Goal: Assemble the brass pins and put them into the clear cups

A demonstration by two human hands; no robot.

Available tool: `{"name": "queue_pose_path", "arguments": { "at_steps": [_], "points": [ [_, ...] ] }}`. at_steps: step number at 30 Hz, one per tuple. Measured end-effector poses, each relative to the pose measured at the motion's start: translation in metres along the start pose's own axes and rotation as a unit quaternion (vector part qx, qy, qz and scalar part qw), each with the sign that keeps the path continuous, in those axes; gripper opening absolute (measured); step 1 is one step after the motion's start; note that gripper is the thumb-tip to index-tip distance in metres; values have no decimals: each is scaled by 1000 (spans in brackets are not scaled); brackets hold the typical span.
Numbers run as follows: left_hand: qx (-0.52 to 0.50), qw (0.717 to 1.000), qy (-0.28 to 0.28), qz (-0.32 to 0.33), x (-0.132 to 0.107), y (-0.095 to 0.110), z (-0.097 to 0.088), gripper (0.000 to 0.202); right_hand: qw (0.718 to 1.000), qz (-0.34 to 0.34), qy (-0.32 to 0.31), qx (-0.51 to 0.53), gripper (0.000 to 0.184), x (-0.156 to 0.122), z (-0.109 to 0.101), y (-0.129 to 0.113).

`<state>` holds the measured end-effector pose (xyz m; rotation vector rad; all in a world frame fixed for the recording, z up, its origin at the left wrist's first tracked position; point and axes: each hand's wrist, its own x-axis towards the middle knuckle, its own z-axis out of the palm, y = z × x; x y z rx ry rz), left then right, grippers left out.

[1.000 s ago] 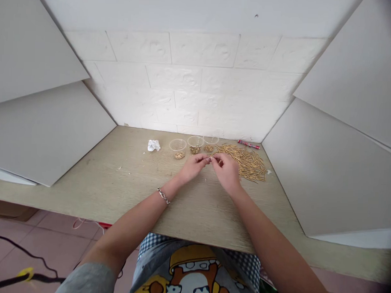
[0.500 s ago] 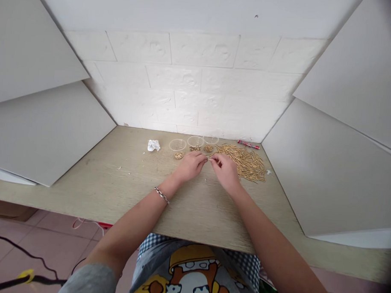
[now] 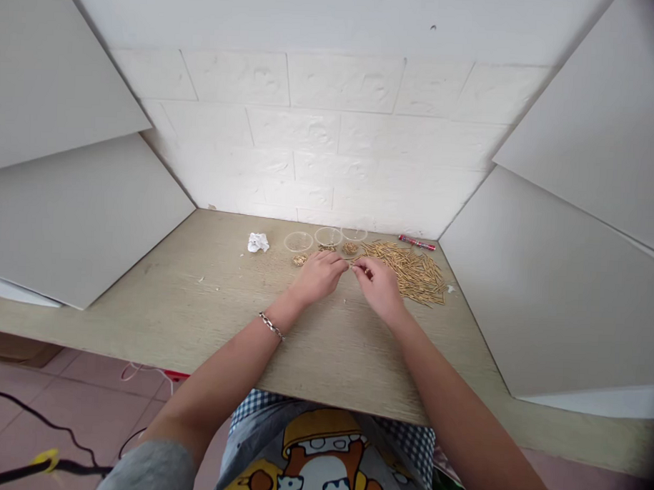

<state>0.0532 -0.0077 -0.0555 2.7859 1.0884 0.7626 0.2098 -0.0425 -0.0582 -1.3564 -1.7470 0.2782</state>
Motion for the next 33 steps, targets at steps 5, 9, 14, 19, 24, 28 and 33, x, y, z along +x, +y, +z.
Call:
{"name": "queue_pose_path", "arguments": {
  "at_steps": [5,9,14,19,24,28,33],
  "points": [
    [-6,1000,3,5,0,-1,1,26,1000,-4,-1,-3,15,0,0,1],
    [-60,998,14,-7,-1,-1,3,24,1000,-4,0,-7,15,0,1,1],
    [-63,998,18,-12,-1,2,3,23,1000,-8,6,-12,15,-1,3,2],
    [28,1000,-3,2,0,7,1,23,999,-20,10,-29,14,-2,6,3],
    [95,995,-14,21,1,9,0,20,999,-32,10,-42,15,-2,9,6],
    [109,994,-5,22,0,9,1,18,998,-49,5,-48,15,-2,9,8],
    [109,994,2,25,0,9,2,18,995,-77,-13,-57,15,-1,5,9]
  ]
}}
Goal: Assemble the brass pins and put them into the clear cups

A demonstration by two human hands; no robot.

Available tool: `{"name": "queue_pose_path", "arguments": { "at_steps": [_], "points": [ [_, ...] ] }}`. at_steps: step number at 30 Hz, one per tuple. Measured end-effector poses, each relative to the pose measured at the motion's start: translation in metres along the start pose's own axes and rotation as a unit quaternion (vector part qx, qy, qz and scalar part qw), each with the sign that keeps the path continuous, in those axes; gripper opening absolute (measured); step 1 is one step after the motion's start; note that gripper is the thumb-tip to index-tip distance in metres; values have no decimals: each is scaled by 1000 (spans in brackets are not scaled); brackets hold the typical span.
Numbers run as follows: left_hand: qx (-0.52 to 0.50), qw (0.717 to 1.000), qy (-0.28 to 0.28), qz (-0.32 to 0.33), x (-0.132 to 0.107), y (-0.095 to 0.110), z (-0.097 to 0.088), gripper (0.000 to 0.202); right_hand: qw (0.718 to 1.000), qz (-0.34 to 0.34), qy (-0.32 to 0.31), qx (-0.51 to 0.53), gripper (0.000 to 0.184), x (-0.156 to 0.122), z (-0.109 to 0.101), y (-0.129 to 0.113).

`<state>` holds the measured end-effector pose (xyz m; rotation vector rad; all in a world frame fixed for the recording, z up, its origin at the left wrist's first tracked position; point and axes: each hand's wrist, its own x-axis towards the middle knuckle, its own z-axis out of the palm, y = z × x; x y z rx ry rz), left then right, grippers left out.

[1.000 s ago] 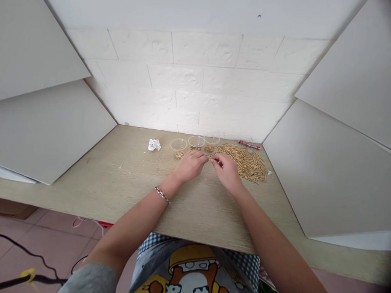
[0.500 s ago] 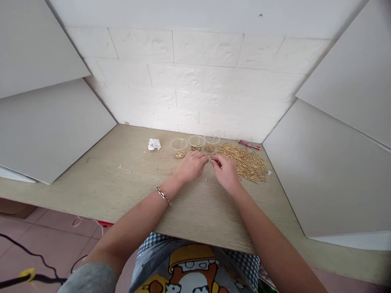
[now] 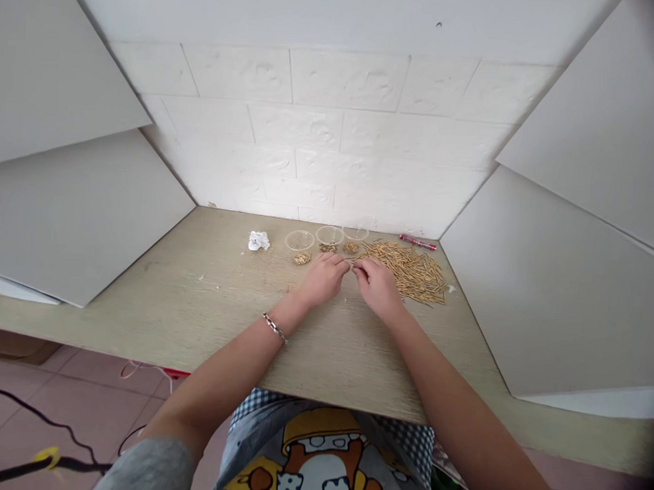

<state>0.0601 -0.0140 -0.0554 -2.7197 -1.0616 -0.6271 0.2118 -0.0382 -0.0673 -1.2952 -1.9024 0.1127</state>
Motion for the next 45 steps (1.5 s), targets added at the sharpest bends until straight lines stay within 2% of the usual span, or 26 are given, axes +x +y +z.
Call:
{"name": "queue_pose_path", "arguments": {
  "at_steps": [4,10,16,22,26,32,37,45],
  "points": [
    [-1,1000,-10,1,1,0,-2,19,1000,-10,-6,5,15,1,-1,1],
    [-13,1000,-12,-4,1,-1,-3,20,1000,14,6,19,13,1,0,1],
    [-10,1000,-18,-9,1,2,-3,18,999,15,-34,9,14,2,-1,3],
    [-82,995,12,-56,2,1,-2,20,996,61,-10,58,13,3,-1,1],
    [-128,989,33,-68,3,1,0,20,989,110,12,99,13,2,2,-1],
    [-188,975,57,-103,5,0,2,20,975,145,35,166,16,0,7,-2],
    [-244,960,56,-128,6,1,-1,19,970,150,45,184,18,1,4,-3],
    [-298,940,49,-160,7,3,-6,17,979,115,49,163,17,2,-1,-1]
  ]
}}
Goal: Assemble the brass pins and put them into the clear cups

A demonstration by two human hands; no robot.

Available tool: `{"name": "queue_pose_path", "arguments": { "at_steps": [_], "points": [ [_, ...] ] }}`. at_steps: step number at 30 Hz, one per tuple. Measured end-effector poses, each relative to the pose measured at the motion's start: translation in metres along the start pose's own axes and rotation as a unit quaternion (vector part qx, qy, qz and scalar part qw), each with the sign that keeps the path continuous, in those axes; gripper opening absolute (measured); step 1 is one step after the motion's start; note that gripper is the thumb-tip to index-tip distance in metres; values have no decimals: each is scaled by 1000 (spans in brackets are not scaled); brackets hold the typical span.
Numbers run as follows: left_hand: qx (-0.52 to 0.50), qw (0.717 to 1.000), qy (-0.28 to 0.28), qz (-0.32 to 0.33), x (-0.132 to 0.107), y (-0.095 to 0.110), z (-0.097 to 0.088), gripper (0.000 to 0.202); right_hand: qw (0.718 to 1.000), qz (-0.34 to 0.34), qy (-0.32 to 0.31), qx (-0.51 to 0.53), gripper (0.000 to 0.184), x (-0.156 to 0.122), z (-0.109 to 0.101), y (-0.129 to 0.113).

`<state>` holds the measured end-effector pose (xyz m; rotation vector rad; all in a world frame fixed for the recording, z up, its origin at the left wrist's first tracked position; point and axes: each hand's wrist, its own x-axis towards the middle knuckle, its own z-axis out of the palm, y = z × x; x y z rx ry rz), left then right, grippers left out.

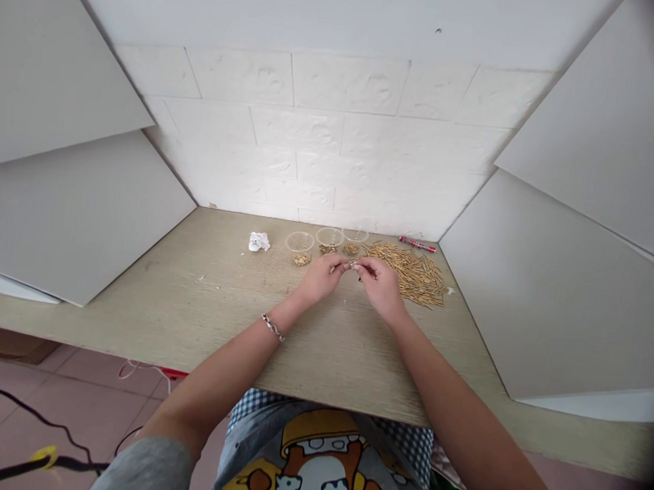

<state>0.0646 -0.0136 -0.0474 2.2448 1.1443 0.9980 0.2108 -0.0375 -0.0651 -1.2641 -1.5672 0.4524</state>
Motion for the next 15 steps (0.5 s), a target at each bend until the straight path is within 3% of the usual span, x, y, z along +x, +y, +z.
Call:
{"name": "queue_pose_path", "arguments": {
  "at_steps": [15],
  "points": [
    [-39,999,-3,-13,0,2,0,17,999,-23,9,-36,14,1,-4,-9]
  ]
}}
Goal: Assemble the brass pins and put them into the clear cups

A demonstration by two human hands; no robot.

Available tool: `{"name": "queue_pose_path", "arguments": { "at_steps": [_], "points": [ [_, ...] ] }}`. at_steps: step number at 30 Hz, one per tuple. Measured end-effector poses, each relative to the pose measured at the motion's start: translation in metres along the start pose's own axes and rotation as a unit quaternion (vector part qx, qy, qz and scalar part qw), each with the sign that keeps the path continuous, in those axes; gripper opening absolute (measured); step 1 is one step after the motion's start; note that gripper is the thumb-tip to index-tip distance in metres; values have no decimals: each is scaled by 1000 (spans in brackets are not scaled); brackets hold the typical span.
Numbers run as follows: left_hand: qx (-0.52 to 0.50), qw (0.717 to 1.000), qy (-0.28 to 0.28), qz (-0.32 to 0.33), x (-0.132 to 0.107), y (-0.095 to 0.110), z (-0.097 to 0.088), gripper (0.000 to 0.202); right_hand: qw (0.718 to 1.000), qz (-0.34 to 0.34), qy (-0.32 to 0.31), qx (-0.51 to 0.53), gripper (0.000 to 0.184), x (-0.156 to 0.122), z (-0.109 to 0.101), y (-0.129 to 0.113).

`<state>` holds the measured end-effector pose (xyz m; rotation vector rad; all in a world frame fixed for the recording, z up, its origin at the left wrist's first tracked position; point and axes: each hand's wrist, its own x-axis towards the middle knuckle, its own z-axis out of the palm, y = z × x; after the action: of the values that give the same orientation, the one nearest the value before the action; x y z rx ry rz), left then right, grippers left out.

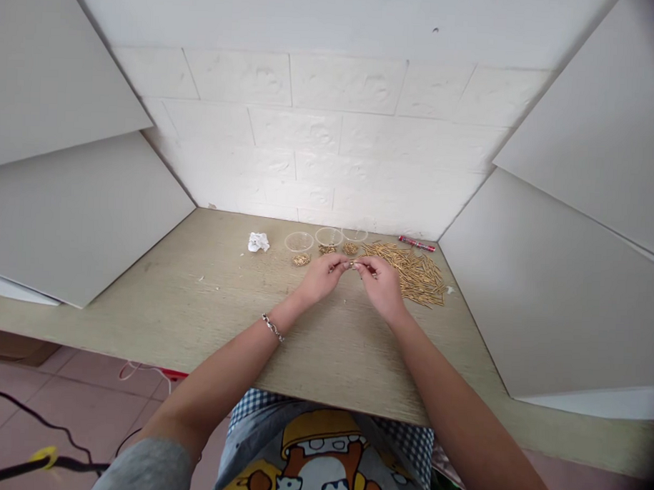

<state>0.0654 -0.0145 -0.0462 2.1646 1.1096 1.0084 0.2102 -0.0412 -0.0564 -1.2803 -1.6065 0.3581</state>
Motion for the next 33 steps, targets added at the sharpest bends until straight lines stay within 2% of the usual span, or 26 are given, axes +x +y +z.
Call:
{"name": "queue_pose_path", "arguments": {
  "at_steps": [6,24,33],
  "points": [
    [7,1000,13,10,-1,-1,0,19,1000,6,1,9,15,-1,1,2],
    [6,1000,3,25,0,-5,0,19,998,45,-7,53,16,-1,2,3],
    [71,992,15,105,1,-10,-1,20,997,52,-33,57,16,1,0,2]
  ]
}}
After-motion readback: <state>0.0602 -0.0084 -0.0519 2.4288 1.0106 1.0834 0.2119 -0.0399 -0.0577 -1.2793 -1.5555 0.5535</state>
